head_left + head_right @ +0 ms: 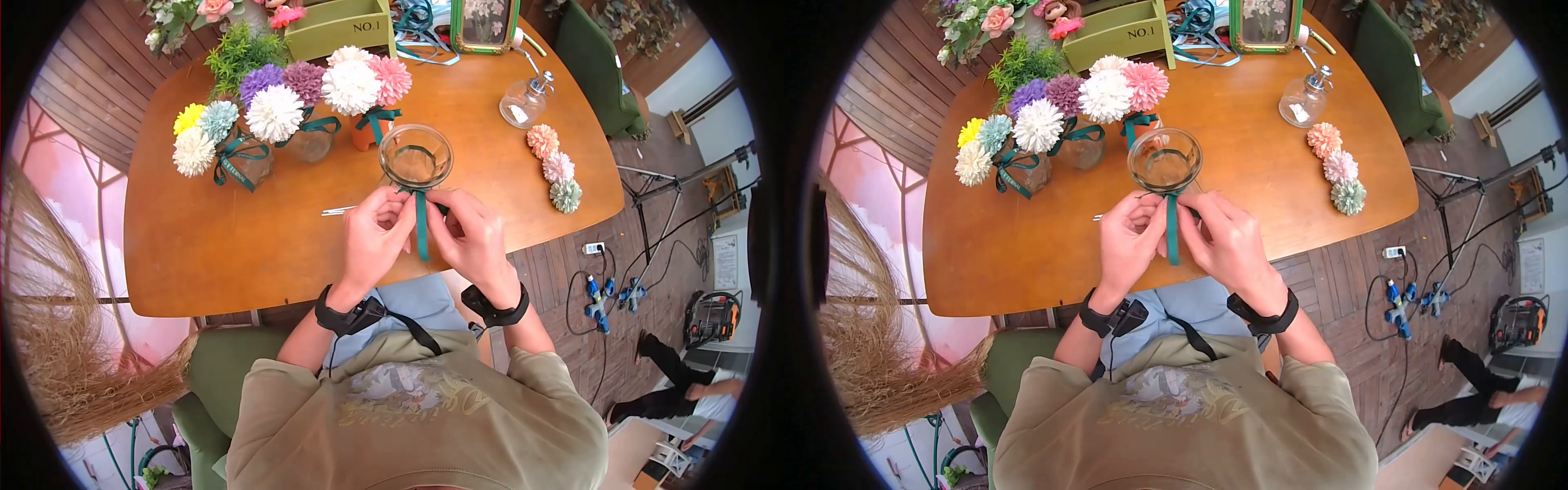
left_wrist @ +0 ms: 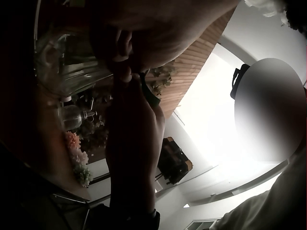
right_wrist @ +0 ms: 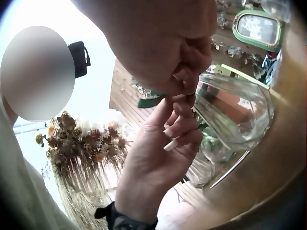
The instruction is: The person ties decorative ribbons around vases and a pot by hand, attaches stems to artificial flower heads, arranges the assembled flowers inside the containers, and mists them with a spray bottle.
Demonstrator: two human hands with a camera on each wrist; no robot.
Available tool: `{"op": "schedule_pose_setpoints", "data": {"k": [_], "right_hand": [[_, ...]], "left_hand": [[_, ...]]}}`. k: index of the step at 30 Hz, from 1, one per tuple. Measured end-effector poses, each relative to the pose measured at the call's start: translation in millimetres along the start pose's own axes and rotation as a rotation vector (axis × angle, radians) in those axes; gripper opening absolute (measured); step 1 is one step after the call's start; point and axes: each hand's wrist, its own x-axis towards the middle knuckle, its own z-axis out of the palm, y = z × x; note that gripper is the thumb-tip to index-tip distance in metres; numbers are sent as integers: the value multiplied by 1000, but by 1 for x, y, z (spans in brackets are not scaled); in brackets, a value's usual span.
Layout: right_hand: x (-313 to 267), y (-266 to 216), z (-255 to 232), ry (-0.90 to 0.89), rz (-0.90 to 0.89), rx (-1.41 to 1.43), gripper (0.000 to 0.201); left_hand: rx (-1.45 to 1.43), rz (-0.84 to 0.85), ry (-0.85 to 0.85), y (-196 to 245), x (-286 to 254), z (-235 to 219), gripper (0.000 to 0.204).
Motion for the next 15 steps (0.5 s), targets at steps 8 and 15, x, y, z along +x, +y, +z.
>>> {"op": "schedule_pose_setpoints", "data": {"k": [8, 15], "right_hand": [[0, 3, -7, -156, -85, -39, 18], [1, -5, -5, -122, 165, 170, 12]], "left_hand": [[92, 59, -76, 4, 0, -11, 10], [354, 225, -15, 10, -14, -6, 18]]}}
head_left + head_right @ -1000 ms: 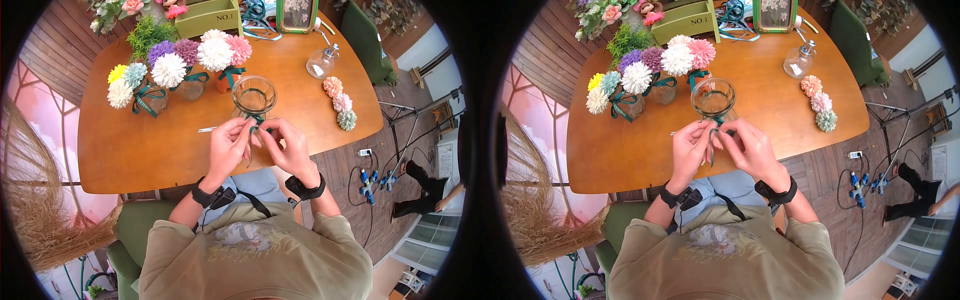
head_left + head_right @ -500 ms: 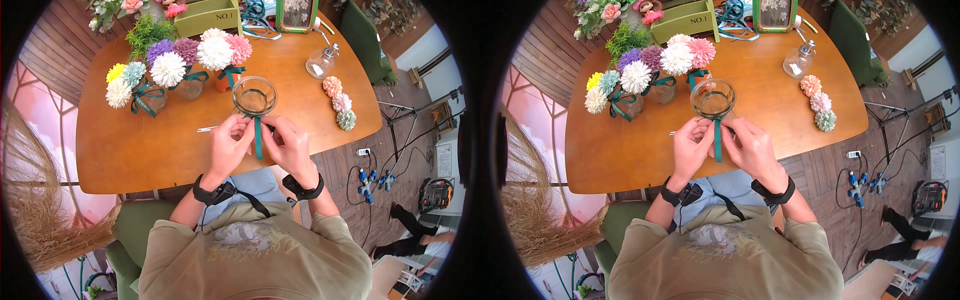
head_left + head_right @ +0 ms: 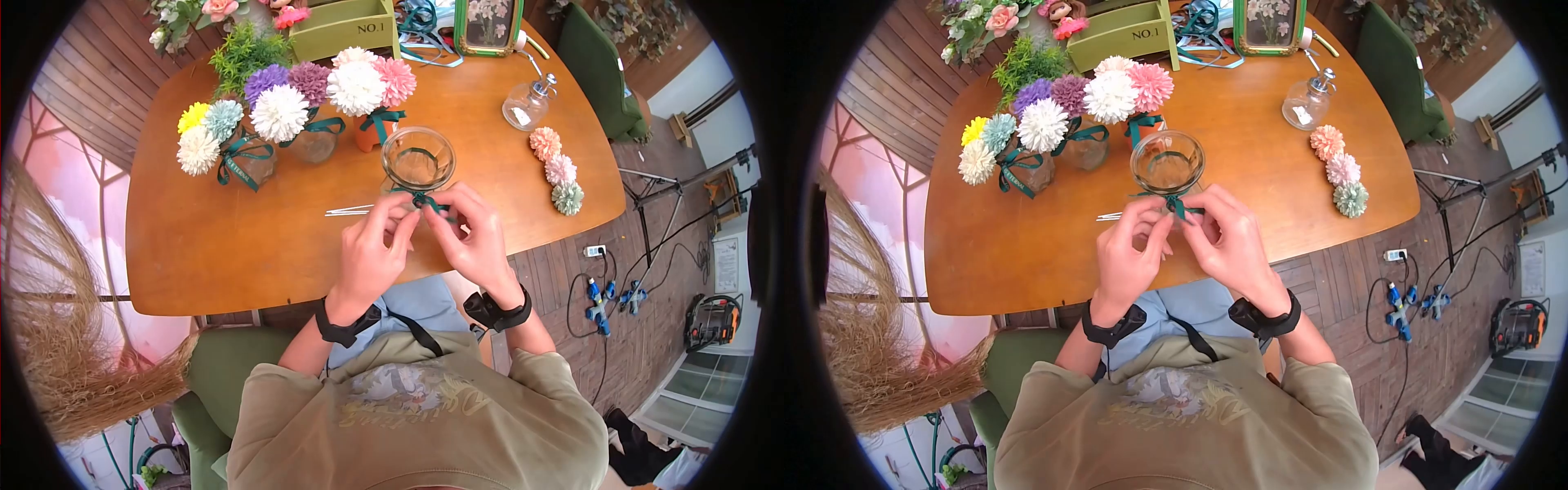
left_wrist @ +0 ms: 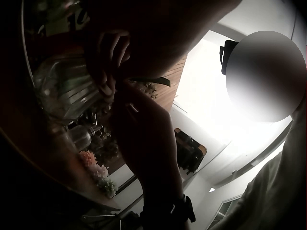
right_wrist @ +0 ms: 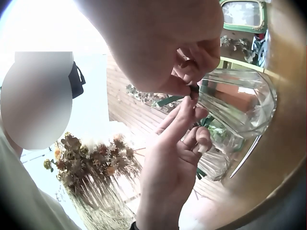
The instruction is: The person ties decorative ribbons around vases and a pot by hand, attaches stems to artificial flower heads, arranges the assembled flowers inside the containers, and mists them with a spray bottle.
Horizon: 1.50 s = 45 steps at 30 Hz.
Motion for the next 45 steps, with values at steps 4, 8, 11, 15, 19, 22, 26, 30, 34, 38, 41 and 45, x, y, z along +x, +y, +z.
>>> {"op": "schedule_pose_setpoints", "data": {"k": [4, 8, 11, 15, 19, 22, 26, 30, 34, 38, 41, 45], "right_hand": [[-1, 6, 4, -7, 82, 153, 12], [-3, 11, 6, -12, 150, 295, 13], [-8, 12, 6, 98, 210, 338, 14], [-1, 15, -7, 176, 179, 379, 15], [-2, 22, -3, 185, 174, 363, 15], [-1, 23, -1, 220, 123, 344, 15], [-2, 27, -1, 203, 119, 319, 14], [-3, 24, -10, 145, 173, 270, 13], [-6, 53, -43, 276, 180, 22, 13], [-4, 85, -104, 590, 44, -642, 22], [-10, 104, -138, 664, -46, -1127, 33], [-27, 139, -149, 565, 117, -1124, 40]], "left_hand": [[291, 256, 29, -4, 5, -2, 18], [600, 538, 6, -2, 16, -15, 23], [711, 483, -23, 12, 17, -27, 18], [712, 443, -26, 4, 22, -43, 16], [728, 441, -20, 0, 23, -43, 16], [711, 453, -15, 1, 25, -44, 16], [642, 407, -37, 0, 23, -48, 12], [521, 301, -2, -6, 22, -50, 11], [657, 202, -58, -13, 12, -71, 17], [877, 270, -257, -25, 2, -77, 22], [949, 287, -297, -33, 1, -78, 19], [986, 282, -330, -29, 3, -78, 11]]}}
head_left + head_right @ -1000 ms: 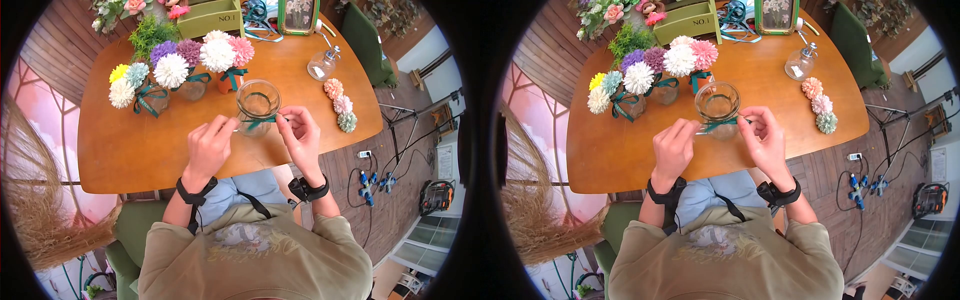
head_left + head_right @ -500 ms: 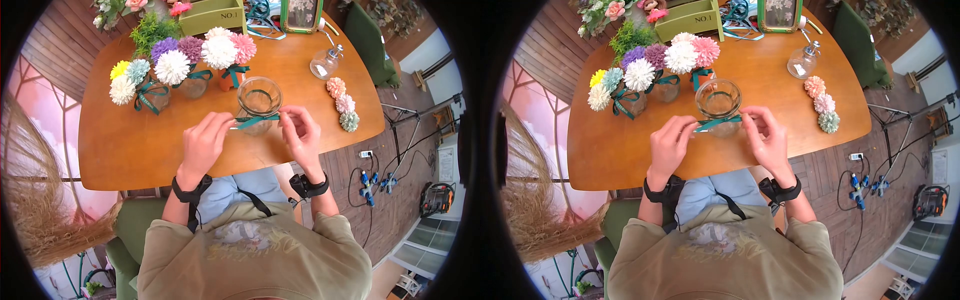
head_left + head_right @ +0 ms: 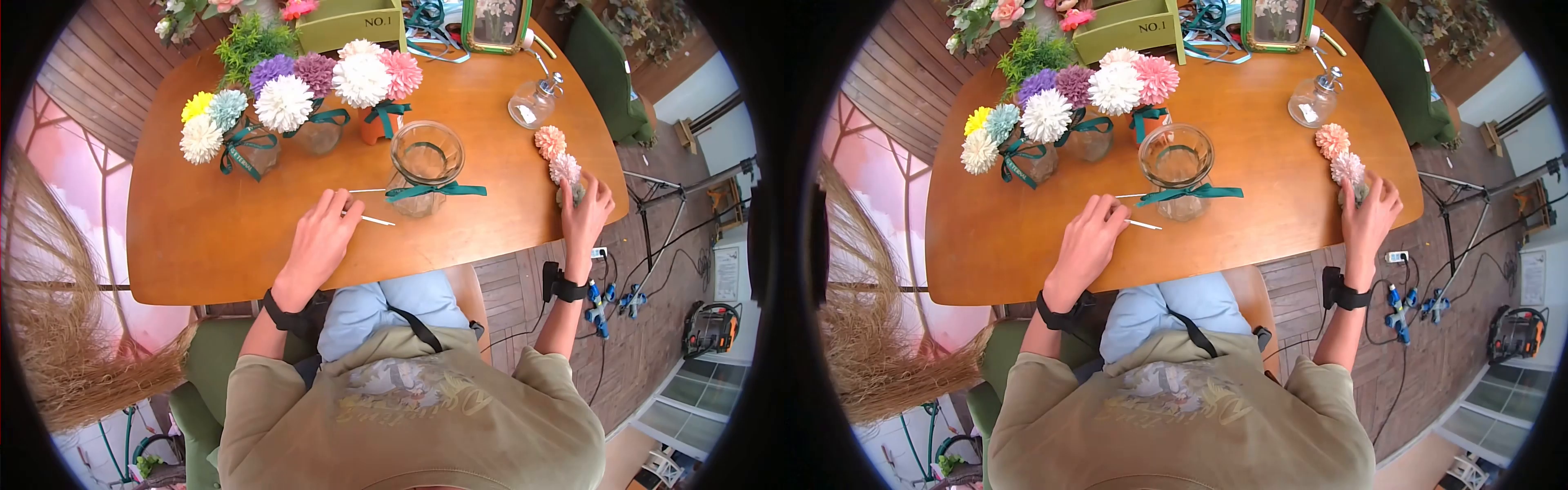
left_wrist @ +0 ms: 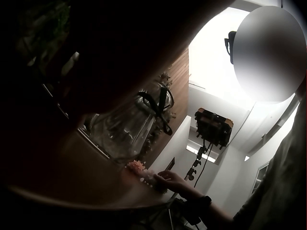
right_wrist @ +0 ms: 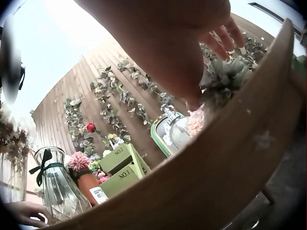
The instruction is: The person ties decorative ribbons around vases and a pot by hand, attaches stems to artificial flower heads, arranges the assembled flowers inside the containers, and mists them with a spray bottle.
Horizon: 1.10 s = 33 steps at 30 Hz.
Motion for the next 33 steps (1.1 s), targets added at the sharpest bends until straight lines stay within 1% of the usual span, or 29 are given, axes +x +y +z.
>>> {"op": "schedule_pose_setpoints", "data": {"k": [1, 3, 7, 9, 10, 11, 13, 14, 15, 16, 17, 18, 19, 20, 21, 22, 23, 24, 25, 27, 28, 29, 31, 32, 33], "right_hand": [[-6, 2, 4, -80, -1, 58, 41], [-16, 2, 16, -73, -18, 58, 41], [-24, -6, 20, -80, 25, -28, 41], [-22, -5, 21, -89, 24, 23, 47], [-20, -8, 18, -105, 32, 50, 52], [-18, -10, 15, -101, 34, 48, 52], [-17, -15, 11, -69, 34, 142, 53], [-16, -17, 9, -68, 33, 142, 53], [-16, -19, 8, -14, 36, 192, 51], [-17, -20, 7, 40, 39, 240, 49], [-18, -21, 6, 42, 38, 241, 49], [-21, -22, 5, 133, 84, 318, 45], [-24, -23, 4, 223, 129, 395, 42], [-25, -20, 4, 307, 66, 372, 34], [-27, -21, 3, 309, 62, 378, 34], [-28, -22, 1, 336, 128, 469, 31], [-25, -27, -3, 361, 196, 559, 28], [-19, -33, -7, 429, 160, 548, 23], [-14, -43, -15, 430, 159, 551, 23], [-4, -60, -29, 166, 481, 1053, 22], [3, -63, -32, 89, 413, 1032, 24], [14, -76, -38, 89, 407, 1038, 24], [35, -116, -51, 93, 127, 1048, 32], [42, -130, -54, 98, 120, 1056, 32], [49, -142, -57, 59, 13, 1176, 36]], "left_hand": [[3, 0, 0, 0, 0, 0, 11], [25, 51, 9, 0, 0, 1, 9], [64, 130, 53, -1, 1, 0, 8], [78, 106, -49, -2, 1, -4, 8], [77, 113, -45, -1, 1, -5, 8], [68, 94, -48, -1, 0, -7, 8], [60, 74, -49, -2, -1, -9, 8], [25, 26, -35, -2, -2, -9, 8], [-9, -22, -21, -3, -3, -10, 8], [-9, -22, -20, -4, -4, -11, 8], [-49, -51, 30, -7, -4, -13, 6], [-88, -82, 82, -10, -5, -16, 5], [-86, -87, 87, -13, -6, -18, 5], [-196, -125, 156, -14, -6, -22, 9], [-306, -163, 224, -15, -6, -26, 13], [-303, -168, 228, -13, -6, -34, 13], [-413, -249, 185, -9, -5, -46, 16], [-524, -328, 141, -5, -4, -57, 18], [-522, -329, 144, -2, -4, -64, 18], [-856, -358, 214, 3, 0, -76, 13], [-927, -297, 302, 7, 4, -80, 11], [-924, -297, 310, 9, 9, -87, 11], [-1171, -150, 374, 12, 23, -104, 11], [-1254, -121, 372, 22, 35, -116, 13], [-1249, -115, 379, 27, 46, -124, 13]]}}
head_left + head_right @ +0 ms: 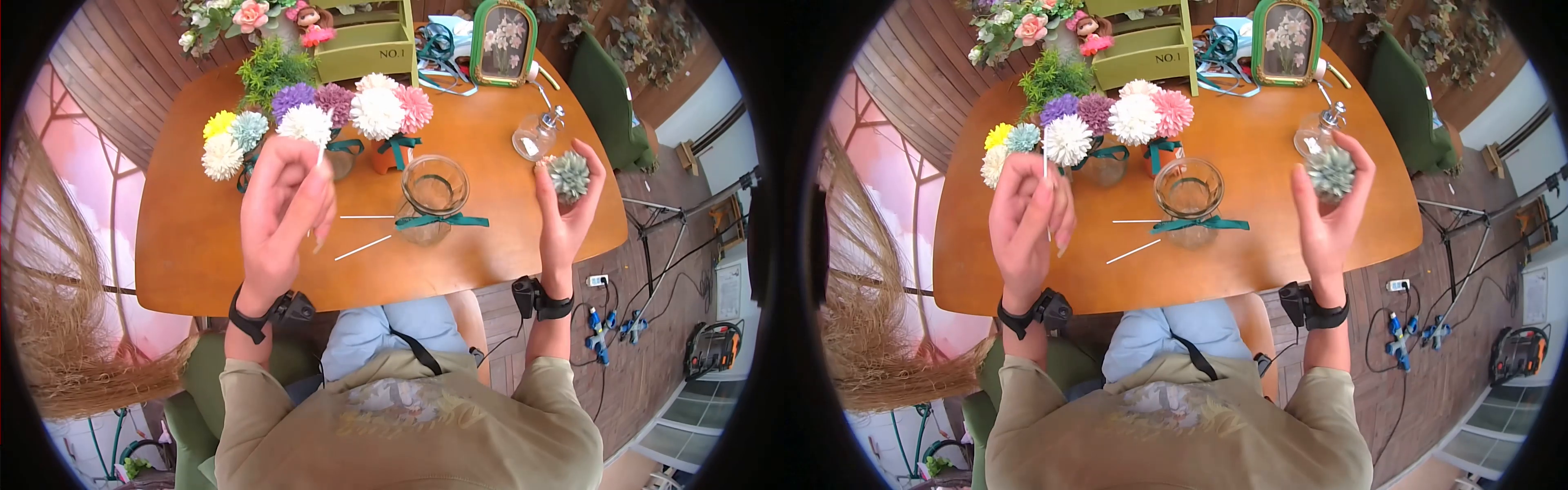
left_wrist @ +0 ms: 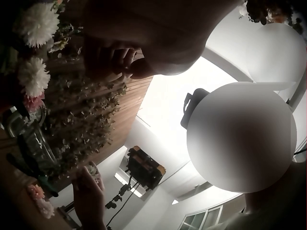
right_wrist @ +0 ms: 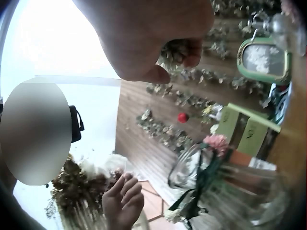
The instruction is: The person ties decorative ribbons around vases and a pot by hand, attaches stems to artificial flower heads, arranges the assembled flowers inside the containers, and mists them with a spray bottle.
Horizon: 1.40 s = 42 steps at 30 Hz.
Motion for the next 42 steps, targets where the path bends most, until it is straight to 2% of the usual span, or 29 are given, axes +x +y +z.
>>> {"op": "schedule_pose_setpoints", "data": {"k": [1, 2, 4, 6, 8, 9, 10, 12, 13, 14, 16, 17, 20, 21, 26, 28, 29, 32, 33, 34, 36, 37, 39, 40, 42], "right_hand": [[6, -9, 10, -88, -61, 118, 41], [14, -22, 20, -86, -71, 122, 41], [30, -51, 40, -169, -30, 522, 39], [46, -64, 47, -191, -17, 545, 36], [65, -69, 52, -404, -6, 617, 39], [67, -77, 58, -317, 142, 641, 38], [72, -75, 60, -317, 133, 641, 38], [85, -69, 67, -516, 204, 854, 39], [85, -79, 73, -473, 301, 867, 39], [84, -83, 78, -474, 300, 871, 39], [84, -86, 84, -528, 313, 883, 39], [84, -84, 83, -605, 357, 944, 42], [85, -71, 80, -705, 456, 1057, 43], [85, -69, 83, -645, 469, 1034, 44], [92, -73, 94, -664, 358, 860, 47], [91, -81, 96, -615, 339, 864, 50], [95, -78, 94, -733, 319, 884, 67], [87, -79, 93, -612, 331, 848, 78], [87, -72, 88, -646, 257, 839, 84], [84, -72, 91, -648, 258, 836, 84], [78, -75, 98, -513, 185, 638, 81], [78, -78, 97, -516, 182, 640, 81], [81, -82, 92, -559, 371, 682, 75], [82, -80, 90, -560, 370, 683, 75], [84, -74, 87, -699, 403, 812, 54]], "left_hand": [[-83, 15, -40, 6, 11, 5, 13], [-166, 31, -81, 10, 21, 11, 14], [-196, 66, -114, 12, 42, 20, 14], [-222, 108, -151, 12, 56, 29, 15], [-305, 97, -182, 13, 67, 39, 14], [-281, 41, -79, 17, 65, 50, 15], [-281, 49, -81, 16, 65, 52, 15], [-182, 18, -125, 14, 67, 53, 16], [-100, 86, -111, 10, 69, 56, 18], [-96, 87, -109, 11, 71, 52, 18], [22, -9, -230, 15, 74, 43, 20], [19, -18, -234, 10, 74, 45, 20], [-25, 197, -150, -3, 74, 51, 18], [-26, 196, -143, -3, 73, 51, 18], [343, 175, -106, 12, 71, 41, 16], [353, 178, -83, 14, 71, 40, 17], [351, 171, -69, 14, 70, 41, 18], [418, 248, -62, 12, 72, 40, 20], [415, 192, -61, 15, 71, 42, 21], [413, 191, -59, 15, 71, 42, 21], [418, 260, -72, 15, 71, 43, 22], [420, 261, -69, 13, 72, 43, 22], [512, 362, -73, 8, 74, 42, 25], [512, 362, -72, 7, 74, 42, 25], [520, 380, -47, 6, 74, 42, 26]]}}
